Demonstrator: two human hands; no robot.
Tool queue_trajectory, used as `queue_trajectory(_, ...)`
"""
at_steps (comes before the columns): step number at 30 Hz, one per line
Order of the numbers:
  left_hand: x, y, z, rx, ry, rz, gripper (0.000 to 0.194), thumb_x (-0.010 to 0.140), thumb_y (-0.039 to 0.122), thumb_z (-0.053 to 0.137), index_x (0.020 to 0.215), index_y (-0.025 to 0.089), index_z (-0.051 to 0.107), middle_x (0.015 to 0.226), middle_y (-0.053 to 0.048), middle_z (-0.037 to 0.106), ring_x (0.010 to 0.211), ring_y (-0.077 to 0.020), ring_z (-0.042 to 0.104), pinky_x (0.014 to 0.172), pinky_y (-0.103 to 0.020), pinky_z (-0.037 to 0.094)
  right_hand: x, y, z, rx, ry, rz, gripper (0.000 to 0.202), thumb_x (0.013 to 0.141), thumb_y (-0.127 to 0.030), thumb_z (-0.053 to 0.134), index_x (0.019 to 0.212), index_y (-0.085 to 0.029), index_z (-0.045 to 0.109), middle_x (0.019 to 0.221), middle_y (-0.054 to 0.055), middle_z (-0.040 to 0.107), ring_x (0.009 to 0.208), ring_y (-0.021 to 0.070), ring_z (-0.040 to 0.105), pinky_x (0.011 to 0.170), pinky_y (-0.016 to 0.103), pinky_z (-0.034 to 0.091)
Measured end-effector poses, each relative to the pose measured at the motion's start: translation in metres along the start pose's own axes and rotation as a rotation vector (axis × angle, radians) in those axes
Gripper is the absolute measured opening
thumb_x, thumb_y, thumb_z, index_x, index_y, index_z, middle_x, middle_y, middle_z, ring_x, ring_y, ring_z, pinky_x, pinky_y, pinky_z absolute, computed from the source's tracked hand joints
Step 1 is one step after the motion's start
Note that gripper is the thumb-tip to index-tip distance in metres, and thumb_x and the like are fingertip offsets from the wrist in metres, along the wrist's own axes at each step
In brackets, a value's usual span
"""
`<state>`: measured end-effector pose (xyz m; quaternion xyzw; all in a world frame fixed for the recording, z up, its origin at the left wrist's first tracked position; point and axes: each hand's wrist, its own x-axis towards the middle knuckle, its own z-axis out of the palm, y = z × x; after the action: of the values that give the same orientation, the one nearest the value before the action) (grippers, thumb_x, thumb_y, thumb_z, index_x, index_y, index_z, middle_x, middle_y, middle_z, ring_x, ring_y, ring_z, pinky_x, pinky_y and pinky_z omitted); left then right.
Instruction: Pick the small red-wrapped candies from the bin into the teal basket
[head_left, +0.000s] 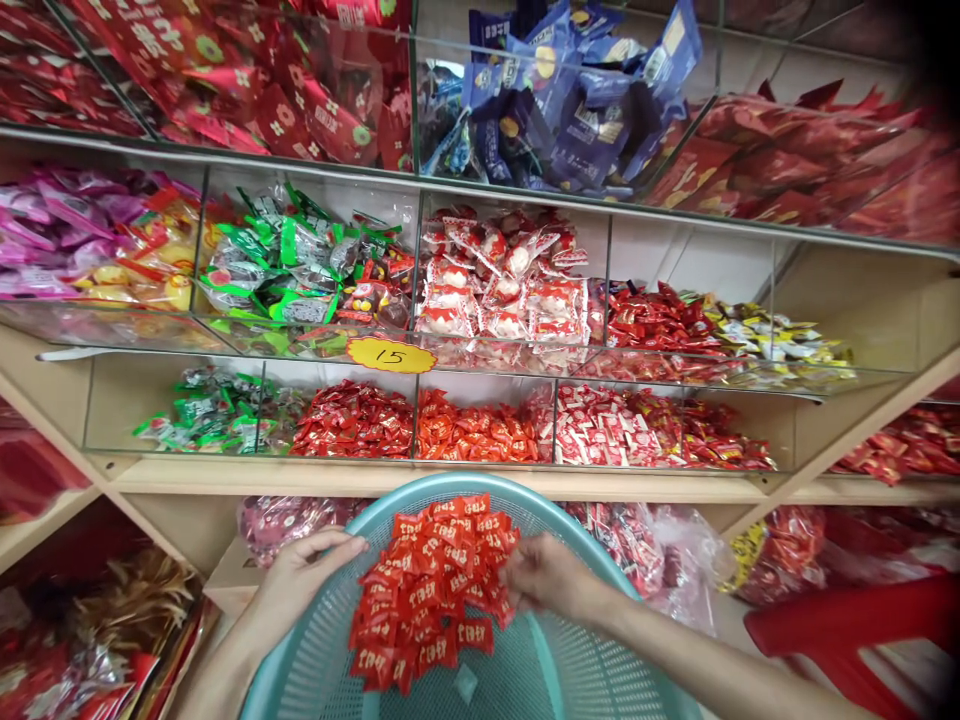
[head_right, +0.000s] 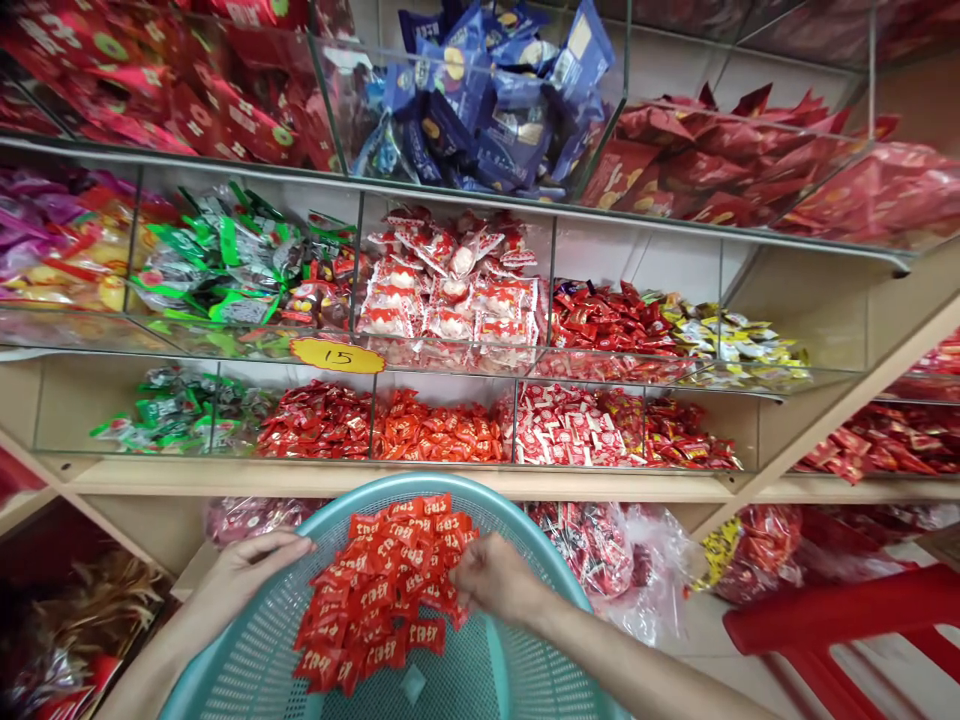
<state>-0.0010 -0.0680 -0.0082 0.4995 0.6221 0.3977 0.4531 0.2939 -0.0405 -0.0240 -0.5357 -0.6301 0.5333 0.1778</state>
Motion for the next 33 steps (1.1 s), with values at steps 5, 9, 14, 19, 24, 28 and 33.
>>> queue_trajectory(5,-0.001,0.002,-0.001,0.017,-0.024,0.048,0.028,0.062,0.045,0.059,0.068,0.018,0.067,0.073,0.001,0.064,0.071,-0.0168,0.056,0.064,-0.022,0.042,0.034,-0.067,-0.052,-0.385,0.211,-0.356,0.027,0.074,-0.037,0.045,0.065,-0.014,0.057,0.050,0.000,0.058,0.046,0.0094,0.051,0.048,0.019,0.038)
queue_trajectory(9,0.000,-0.001,-0.002,0.061,0.001,0.078,0.029,0.063,0.045,0.059,0.069,0.018,0.068,0.075,0.000,0.065,0.075,-0.0182,0.056,0.069,-0.023,0.041,0.075,-0.101,-0.076,-0.698,0.571,-0.283,0.021,0.072,-0.032,0.049,0.065,-0.015,0.061,0.067,0.007,0.064,0.067,0.0154,0.058,0.059,0.022,0.038)
queue_trajectory(14,0.000,-0.005,-0.002,0.050,0.005,0.077,0.030,0.063,0.044,0.059,0.073,0.017,0.067,0.081,-0.002,0.065,0.081,-0.0199,0.056,0.074,-0.025,0.041,0.111,-0.112,-0.078,-0.787,0.639,0.026,0.039,0.065,-0.043,0.057,0.087,-0.012,0.062,0.091,0.018,0.061,0.085,0.0274,0.058,0.066,0.032,0.042)
queue_trajectory(19,-0.002,0.000,-0.002,0.052,0.007,0.066,0.029,0.064,0.043,0.059,0.072,0.017,0.067,0.079,-0.001,0.064,0.078,-0.0189,0.055,0.071,-0.025,0.041,0.118,-0.118,-0.068,-0.804,0.610,0.153,0.051,0.058,-0.044,0.063,0.096,-0.009,0.060,0.098,0.019,0.059,0.089,0.0290,0.056,0.070,0.035,0.044)
queue_trajectory(24,-0.002,0.000,-0.001,0.029,0.000,0.061,0.027,0.064,0.041,0.059,0.072,0.017,0.068,0.077,-0.002,0.063,0.076,-0.0183,0.055,0.069,-0.025,0.041,0.113,-0.120,-0.064,-0.823,0.599,0.167,0.049,0.061,-0.041,0.062,0.099,-0.011,0.059,0.101,0.017,0.059,0.091,0.0268,0.056,0.071,0.033,0.044)
queue_trajectory(28,0.000,-0.005,-0.002,-0.006,0.001,0.084,0.025,0.064,0.040,0.060,0.071,0.017,0.067,0.077,-0.001,0.064,0.077,-0.0180,0.055,0.070,-0.025,0.041,0.107,-0.119,-0.063,-0.838,0.586,0.167,0.047,0.063,-0.042,0.060,0.099,-0.012,0.059,0.101,0.016,0.059,0.092,0.0254,0.056,0.071,0.031,0.044)
queue_trajectory(33,-0.002,-0.004,-0.001,-0.008,-0.002,0.059,0.023,0.064,0.039,0.061,0.073,0.019,0.067,0.079,0.000,0.065,0.078,-0.0169,0.055,0.071,-0.023,0.040,0.097,-0.118,-0.067,-0.891,0.631,0.146,0.039,0.067,-0.035,0.058,0.098,-0.011,0.059,0.097,0.016,0.060,0.089,0.0219,0.057,0.069,0.027,0.042)
